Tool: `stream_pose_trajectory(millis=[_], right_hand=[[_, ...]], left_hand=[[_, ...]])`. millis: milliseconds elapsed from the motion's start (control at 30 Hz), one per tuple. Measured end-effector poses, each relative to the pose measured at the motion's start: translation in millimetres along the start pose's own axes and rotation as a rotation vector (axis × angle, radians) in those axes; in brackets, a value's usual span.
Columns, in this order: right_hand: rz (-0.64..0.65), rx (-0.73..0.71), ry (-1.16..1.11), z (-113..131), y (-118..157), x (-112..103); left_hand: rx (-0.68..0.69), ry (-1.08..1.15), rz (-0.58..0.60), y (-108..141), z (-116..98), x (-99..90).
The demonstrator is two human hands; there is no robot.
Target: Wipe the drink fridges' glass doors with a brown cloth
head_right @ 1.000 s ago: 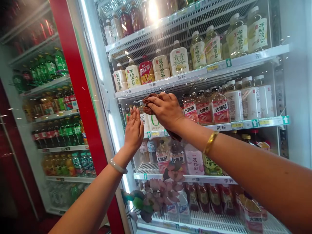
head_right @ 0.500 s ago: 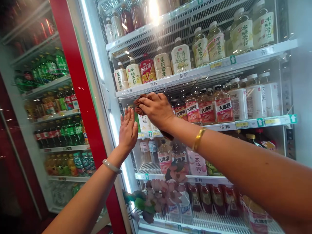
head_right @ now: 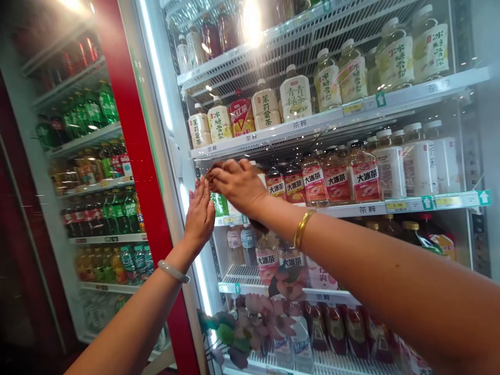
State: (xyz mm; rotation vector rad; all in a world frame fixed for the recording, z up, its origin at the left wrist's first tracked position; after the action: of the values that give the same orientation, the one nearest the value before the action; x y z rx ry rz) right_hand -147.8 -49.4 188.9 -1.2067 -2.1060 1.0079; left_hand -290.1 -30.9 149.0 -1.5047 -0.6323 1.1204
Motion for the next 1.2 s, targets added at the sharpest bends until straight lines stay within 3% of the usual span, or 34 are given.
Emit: stream_pose_trajectory(millis=[67,133,233,333,433,567,633,767,867,1000,1067,1200], right_hand=[[-0.003,-0.14,-0.022,27,2,0],[-0.011,-0.258,-0.03,38,5,-1],[-0.034,-0.26,0.0,14,-6,-1],[-0.066,-0.067,0.078,-29,-29,1],[-0.069,0.035,0.106,-44,-38,2],[-0.043,-0.146,0.093,-39,-27,-1],[-0.033,-0.18,0.094,-55,-19,-6],[-0.048,0.026,0.126,-102,-5,-19],[-0.056,0.04,0.143,-95,5,-24],[-0.027,-0.186,0.184,-75,5,-23],[-0.018,-0.192,0.189,-95,2,-25],[-0.043,0.026,0.221,-160,15,-40]], left_hand=[[-0.015,0.021,-0.025,3,4,-2.5],[-0.014,0.024,-0.024,5,7,-3.5],[0.013,0.004,0.002,-3,7,-3.9],[0.013,0.001,-0.026,-31,1,-5.3],[-0.01,-0.002,-0.044,-63,-11,0.4],[-0.038,-0.008,-0.082,-82,-22,7.6],[-0.037,-0.01,-0.082,-81,-24,10.6],[-0.027,0.002,-0.09,-82,-31,16.9],[-0.023,-0.001,-0.095,-87,-47,26.8],[-0.023,-0.03,-0.093,-98,-69,38.4],[0.003,-0.037,-0.084,-104,-80,40.5],[0.087,-0.032,-0.035,-115,-104,45.8]])
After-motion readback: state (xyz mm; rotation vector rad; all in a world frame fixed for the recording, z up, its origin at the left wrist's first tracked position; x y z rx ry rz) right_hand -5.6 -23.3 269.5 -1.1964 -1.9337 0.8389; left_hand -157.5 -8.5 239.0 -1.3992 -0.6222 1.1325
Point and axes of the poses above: each hand's wrist, its own y-axis away from the middle knuckle, its own x-axis out of the palm, z = x × y, the point moved 10 cm from there along -y, towards the middle knuckle, and after that the axes turned 13 degrees about y, right-handed, at the moved point
